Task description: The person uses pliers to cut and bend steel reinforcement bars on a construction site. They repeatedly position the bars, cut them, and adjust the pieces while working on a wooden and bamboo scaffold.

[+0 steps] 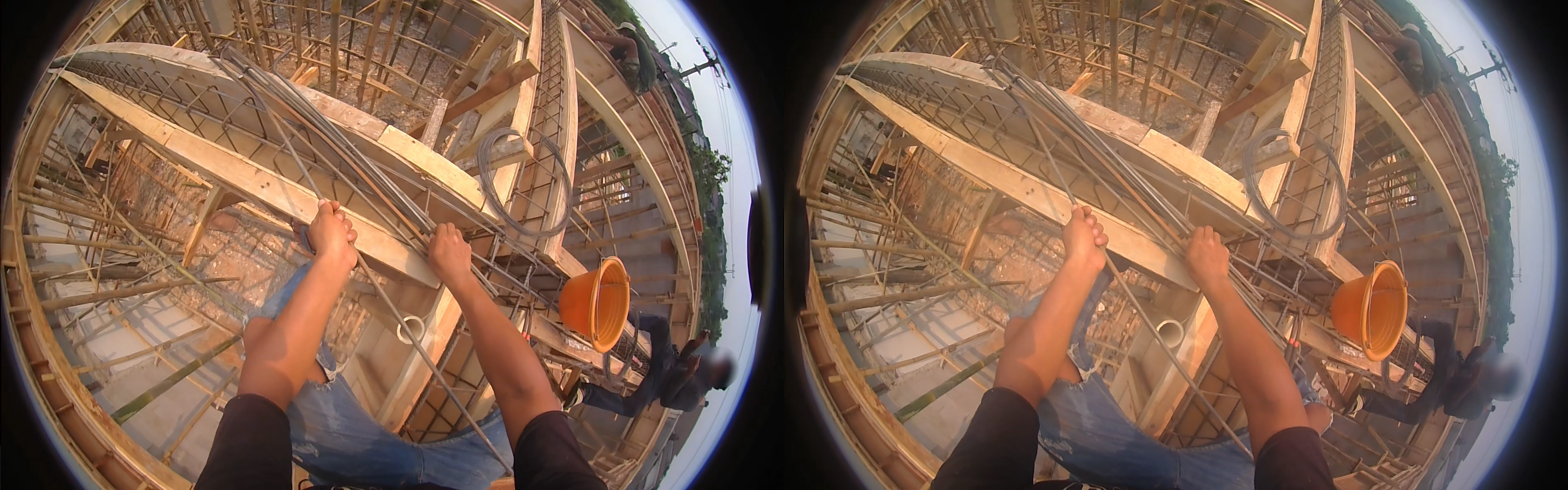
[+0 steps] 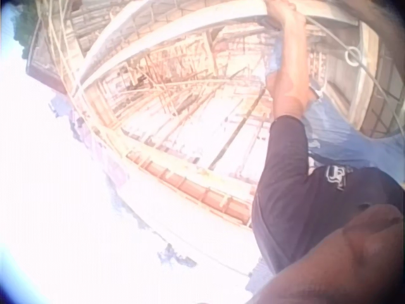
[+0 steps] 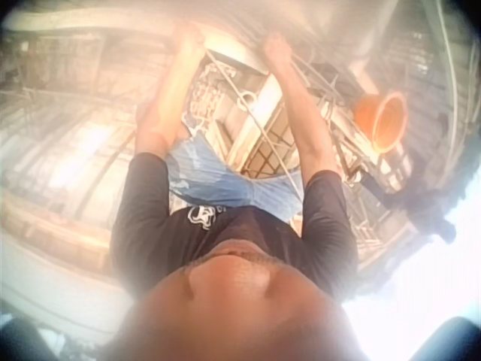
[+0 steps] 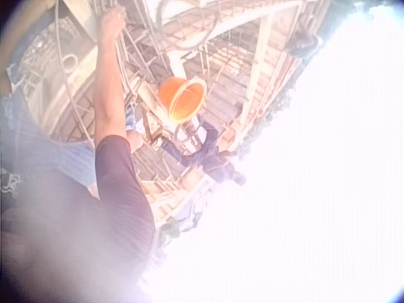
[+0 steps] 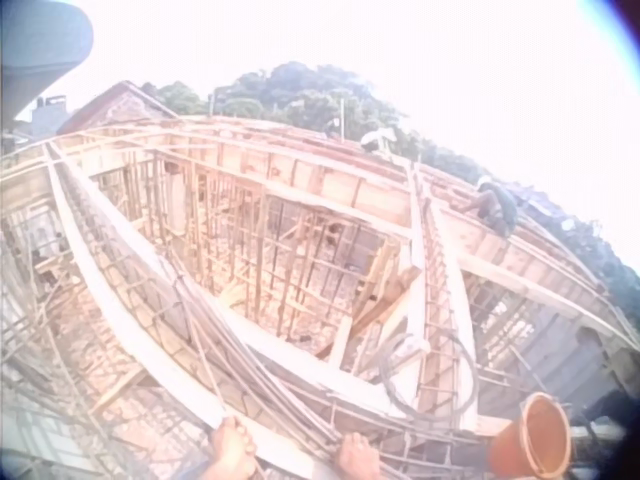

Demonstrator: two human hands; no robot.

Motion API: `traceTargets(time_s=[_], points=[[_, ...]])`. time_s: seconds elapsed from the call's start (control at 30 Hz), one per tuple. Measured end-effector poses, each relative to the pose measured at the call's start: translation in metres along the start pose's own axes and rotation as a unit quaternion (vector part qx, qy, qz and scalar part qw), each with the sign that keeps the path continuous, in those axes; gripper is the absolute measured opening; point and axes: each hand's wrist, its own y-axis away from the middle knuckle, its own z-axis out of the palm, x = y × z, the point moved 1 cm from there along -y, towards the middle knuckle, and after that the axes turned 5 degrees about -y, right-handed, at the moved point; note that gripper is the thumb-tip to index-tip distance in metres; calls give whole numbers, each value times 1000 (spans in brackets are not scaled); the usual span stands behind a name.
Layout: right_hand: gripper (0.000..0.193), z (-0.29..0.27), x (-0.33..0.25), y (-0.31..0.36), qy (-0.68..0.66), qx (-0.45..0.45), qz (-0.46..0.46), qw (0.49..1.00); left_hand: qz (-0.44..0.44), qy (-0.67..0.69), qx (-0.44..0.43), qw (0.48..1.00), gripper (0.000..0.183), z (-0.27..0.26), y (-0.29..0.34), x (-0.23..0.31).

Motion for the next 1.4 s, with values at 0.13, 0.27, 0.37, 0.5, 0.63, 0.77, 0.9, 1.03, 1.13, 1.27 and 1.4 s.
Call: traceTargets(time_s=[0.13,0.27,0.37,0.5,0.63,0.77,0.9,1.03,1.13,1.27,1.4], points=[[17,-5,-2,1,-27,3,-5,1000,-4,-6,9,1000,26,1,0,1],[20,-10,-5,0,-2,-1,-10,1000,-11,-14,18,1000,26,2,2,3],[23,-8,1,2,-6,-5,-13,1000,-9,-13,20,1000,27,2,2,2],[23,-8,6,8,-65,-13,-12,998,-10,-17,11,1000,28,5,3,-1],[18,-6,-2,9,-98,27,-37,994,3,-20,6,1000,29,-2,0,0],[20,-23,10,2,-162,22,-9,987,13,-49,22,998,31,13,9,-3],[22,-60,-10,-21,-215,36,12,976,43,-93,24,994,31,9,-1,-7],[28,-119,-50,-51,-297,57,-23,953,85,-117,10,990,30,4,1,0],[29,-165,-60,-71,-340,116,-81,930,100,-128,16,987,29,12,7,-3],[29,-247,-91,-104,-364,188,-160,898,110,-117,6,987,28,18,12,-4],[29,-349,-138,-51,-355,106,-69,926,101,-94,-28,990,29,26,13,-16]])
